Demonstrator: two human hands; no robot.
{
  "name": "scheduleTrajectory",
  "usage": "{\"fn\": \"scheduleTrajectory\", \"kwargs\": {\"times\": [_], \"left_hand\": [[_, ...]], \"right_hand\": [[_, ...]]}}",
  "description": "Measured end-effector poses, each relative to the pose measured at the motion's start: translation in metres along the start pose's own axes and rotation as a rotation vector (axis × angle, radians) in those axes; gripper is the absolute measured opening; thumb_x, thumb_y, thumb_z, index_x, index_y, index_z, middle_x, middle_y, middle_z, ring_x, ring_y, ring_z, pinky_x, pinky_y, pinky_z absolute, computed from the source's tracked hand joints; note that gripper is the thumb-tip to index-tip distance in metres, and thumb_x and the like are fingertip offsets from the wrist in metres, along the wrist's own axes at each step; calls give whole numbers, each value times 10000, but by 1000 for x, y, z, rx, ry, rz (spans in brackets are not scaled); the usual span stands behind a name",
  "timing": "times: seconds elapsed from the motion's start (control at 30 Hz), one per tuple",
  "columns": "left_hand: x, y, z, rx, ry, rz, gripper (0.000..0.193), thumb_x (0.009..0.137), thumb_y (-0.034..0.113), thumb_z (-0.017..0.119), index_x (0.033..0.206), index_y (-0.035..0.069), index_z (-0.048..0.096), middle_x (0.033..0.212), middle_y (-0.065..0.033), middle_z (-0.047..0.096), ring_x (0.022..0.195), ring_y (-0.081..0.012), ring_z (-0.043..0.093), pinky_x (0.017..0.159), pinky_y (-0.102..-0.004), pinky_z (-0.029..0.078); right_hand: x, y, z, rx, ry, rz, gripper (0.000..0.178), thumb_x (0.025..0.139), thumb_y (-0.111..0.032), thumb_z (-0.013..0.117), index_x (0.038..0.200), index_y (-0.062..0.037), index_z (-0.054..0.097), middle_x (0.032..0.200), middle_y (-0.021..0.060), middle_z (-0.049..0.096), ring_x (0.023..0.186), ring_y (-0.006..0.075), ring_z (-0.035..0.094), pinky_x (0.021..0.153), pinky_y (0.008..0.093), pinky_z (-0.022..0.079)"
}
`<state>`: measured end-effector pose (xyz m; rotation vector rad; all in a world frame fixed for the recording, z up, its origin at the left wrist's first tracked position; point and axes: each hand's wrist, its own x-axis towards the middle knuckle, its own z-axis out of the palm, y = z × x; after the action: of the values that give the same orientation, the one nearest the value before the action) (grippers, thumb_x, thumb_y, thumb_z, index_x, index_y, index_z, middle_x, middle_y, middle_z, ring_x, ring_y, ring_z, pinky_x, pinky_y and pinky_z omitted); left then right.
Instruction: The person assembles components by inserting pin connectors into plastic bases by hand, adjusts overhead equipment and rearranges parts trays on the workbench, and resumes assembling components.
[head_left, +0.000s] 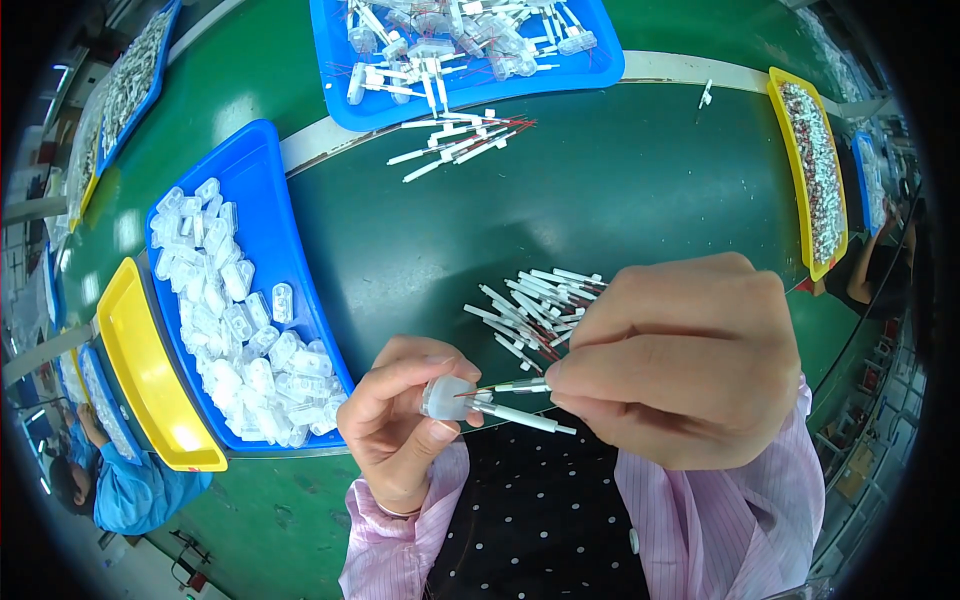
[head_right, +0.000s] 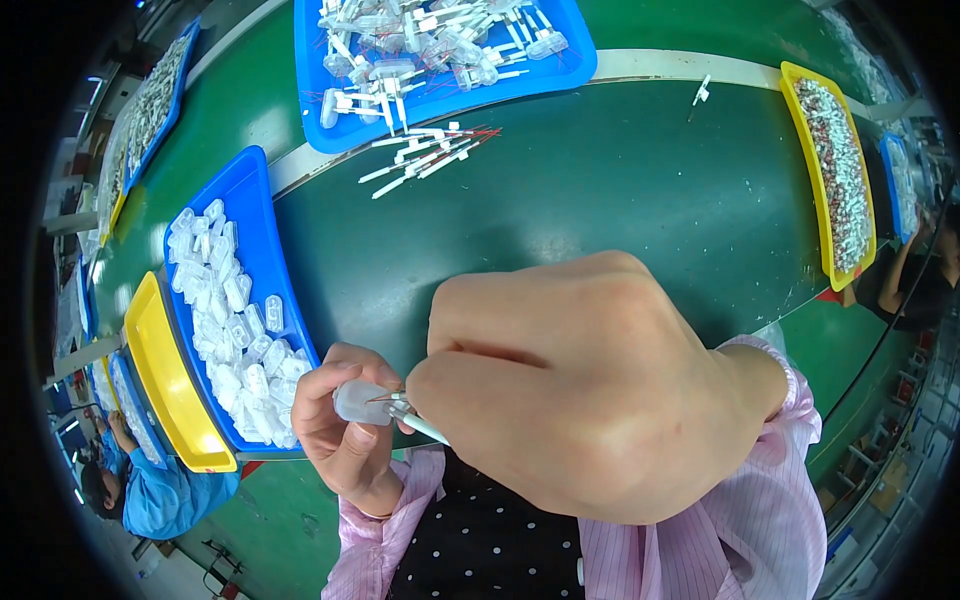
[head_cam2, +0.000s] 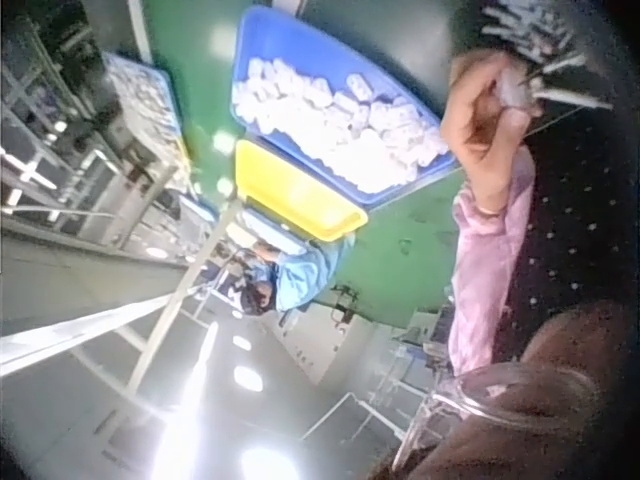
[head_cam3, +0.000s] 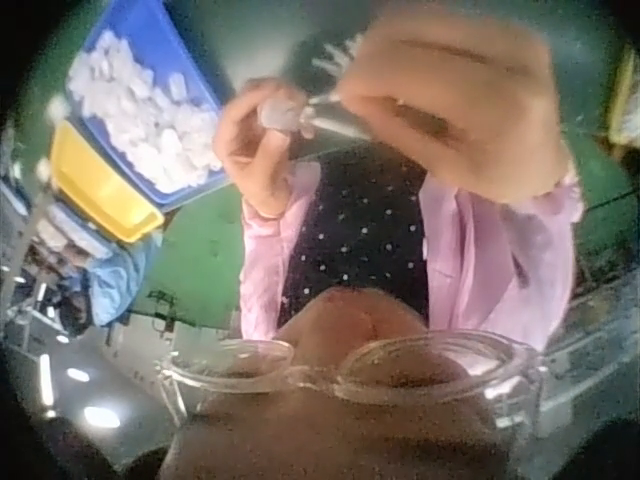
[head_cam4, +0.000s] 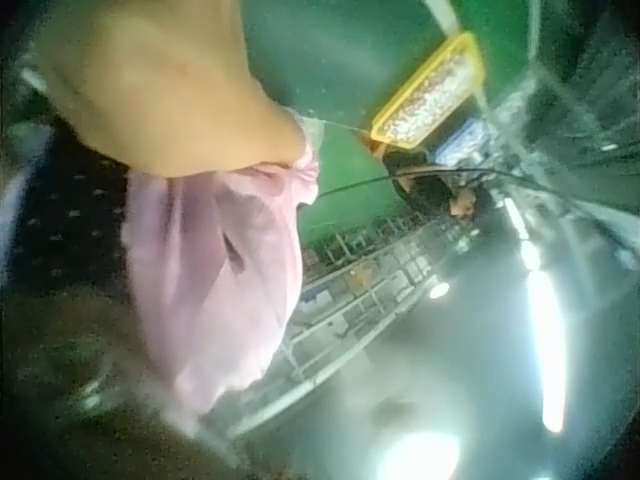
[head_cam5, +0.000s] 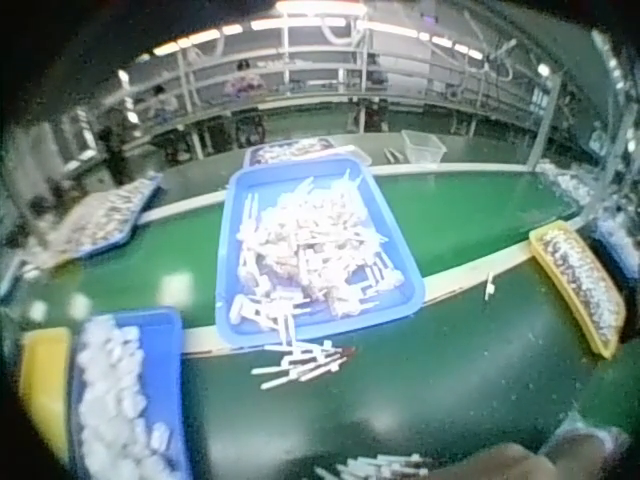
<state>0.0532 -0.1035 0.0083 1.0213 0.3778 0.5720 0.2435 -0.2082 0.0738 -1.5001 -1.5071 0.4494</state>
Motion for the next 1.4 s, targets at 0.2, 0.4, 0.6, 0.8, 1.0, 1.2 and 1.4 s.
{"fn": "scheduleTrajectory", "kwargs": {"times": [0.2, 0.4, 0.6, 0.8, 1.0, 1.2, 1.4], "left_hand": [[1, 0, -2, -17, -13, 3, 338, 761, 41, 642, 1069, -57, 542, 949, -204, 531, 757, -205, 588, 604, -272, 537], [-1, 1, 0, 101, 23, 45, 342, 757, 48, 650, 1066, -53, 545, 962, -203, 530, 751, -211, 590, 603, -279, 544], [-3, -1, 5, 112, 47, 51, 341, 751, 19, 652, 1068, -49, 547, 982, -206, 529, 782, -226, 603, 613, -290, 548], [-2, 8, 7, 407, 14, 171, 343, 739, -15, 668, 1062, -61, 564, 979, -212, 566, 798, -233, 610, 649, -296, 524], [-1, 1, 6, 538, 12, 215, 334, 733, -8, 691, 1046, -44, 579, 948, -178, 593, 806, -217, 581, 727, -305, 469], [-2, -10, 12, 276, 122, 186, 283, 726, -10, 703, 970, -32, 561, 930, -150, 575, 804, -195, 550, 758, -330, 488], [-3, -17, 9, 221, 108, 208, 286, 739, -16, 692, 982, -20, 542, 906, -129, 557, 790, -187, 545, 751, -326, 485]], "right_hand": [[0, -6, -1, 10, -60, -6, 125, 579, 9, 705, 679, -15, 633, 601, 51, 546, 438, 134, 509, 361, 220, 361], [5, -10, 2, -73, -60, 15, 105, 588, 0, 684, 664, -16, 613, 587, 45, 526, 421, 124, 484, 351, 226, 348], [6, -7, 9, -29, -26, -88, 113, 585, 20, 667, 678, 1, 608, 603, 54, 518, 408, 129, 464, 339, 235, 332], [10, -4, 6, -125, -164, 63, 131, 625, 33, 652, 734, -3, 589, 661, 65, 504, 452, 141, 474, 362, 252, 344], [13, -4, 15, -144, -195, 114, 114, 644, -14, 662, 695, -42, 564, 712, 52, 503, 657, 220, 472, 563, 322, 354], [16, 0, 21, -116, -133, 133, 110, 654, -41, 659, 681, -67, 556, 725, 43, 502, 731, 236, 458, 685, 349, 324], [22, -4, 24, -120, -178, 104, 137, 666, -26, 638, 638, -64, 509, 708, 56, 484, 731, 239, 463, 691, 359, 322]]}}
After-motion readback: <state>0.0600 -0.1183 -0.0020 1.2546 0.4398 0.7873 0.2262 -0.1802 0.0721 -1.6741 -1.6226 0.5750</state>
